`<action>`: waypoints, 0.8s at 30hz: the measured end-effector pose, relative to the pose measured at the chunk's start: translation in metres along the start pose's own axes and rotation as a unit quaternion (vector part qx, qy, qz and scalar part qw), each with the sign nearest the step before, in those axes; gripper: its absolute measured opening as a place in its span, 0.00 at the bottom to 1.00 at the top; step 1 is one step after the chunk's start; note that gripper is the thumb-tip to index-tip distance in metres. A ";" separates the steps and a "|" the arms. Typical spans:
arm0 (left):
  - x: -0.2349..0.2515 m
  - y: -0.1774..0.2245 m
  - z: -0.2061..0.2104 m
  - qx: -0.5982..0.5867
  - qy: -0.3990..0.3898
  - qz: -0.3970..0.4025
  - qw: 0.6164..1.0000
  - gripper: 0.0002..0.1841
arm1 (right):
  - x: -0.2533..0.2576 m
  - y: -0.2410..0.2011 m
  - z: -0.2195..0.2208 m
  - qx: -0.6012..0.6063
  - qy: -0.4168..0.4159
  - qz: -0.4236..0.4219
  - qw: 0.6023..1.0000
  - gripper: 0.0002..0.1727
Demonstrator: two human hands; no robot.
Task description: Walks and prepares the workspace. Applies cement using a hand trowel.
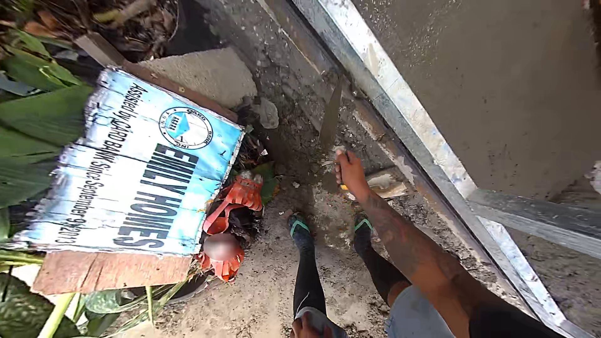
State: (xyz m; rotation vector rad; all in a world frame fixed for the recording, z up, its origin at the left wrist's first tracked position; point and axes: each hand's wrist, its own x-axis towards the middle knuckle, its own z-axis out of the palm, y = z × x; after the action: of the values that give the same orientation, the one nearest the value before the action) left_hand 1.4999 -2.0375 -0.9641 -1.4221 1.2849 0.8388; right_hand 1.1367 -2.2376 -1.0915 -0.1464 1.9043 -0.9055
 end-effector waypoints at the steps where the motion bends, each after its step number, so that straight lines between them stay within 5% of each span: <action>1: -0.001 0.000 0.001 -0.002 -0.001 -0.001 1.000 0.41 | 0.006 -0.004 0.000 0.022 0.010 0.007 1.000 0.25; 6: -0.001 0.001 0.002 -0.005 0.003 -0.004 1.000 0.40 | 0.045 -0.023 0.014 0.043 -0.003 0.018 0.999 0.27; 10: 0.000 -0.001 0.002 -0.008 0.004 -0.002 1.000 0.41 | 0.061 -0.025 0.028 -0.202 -0.156 -0.005 0.967 0.29; 16: 0.000 0.003 -0.003 -0.012 0.001 0.004 1.000 0.41 | 0.009 0.029 -0.026 -0.118 -0.051 0.002 0.992 0.28; 21: 0.000 0.001 -0.003 -0.017 0.000 0.011 1.000 0.40 | 0.017 0.066 -0.097 -0.110 -0.017 0.026 0.993 0.28; 24: 0.002 -0.002 0.001 -0.015 0.003 0.013 1.000 0.40 | 0.034 0.067 -0.103 -0.070 -0.034 0.042 0.996 0.27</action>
State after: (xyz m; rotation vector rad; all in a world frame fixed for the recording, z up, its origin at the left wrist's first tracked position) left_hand 1.5022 -2.0372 -0.9653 -1.4354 1.3025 0.8753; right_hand 1.0530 -2.1514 -1.1350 -0.1761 1.8963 -0.7020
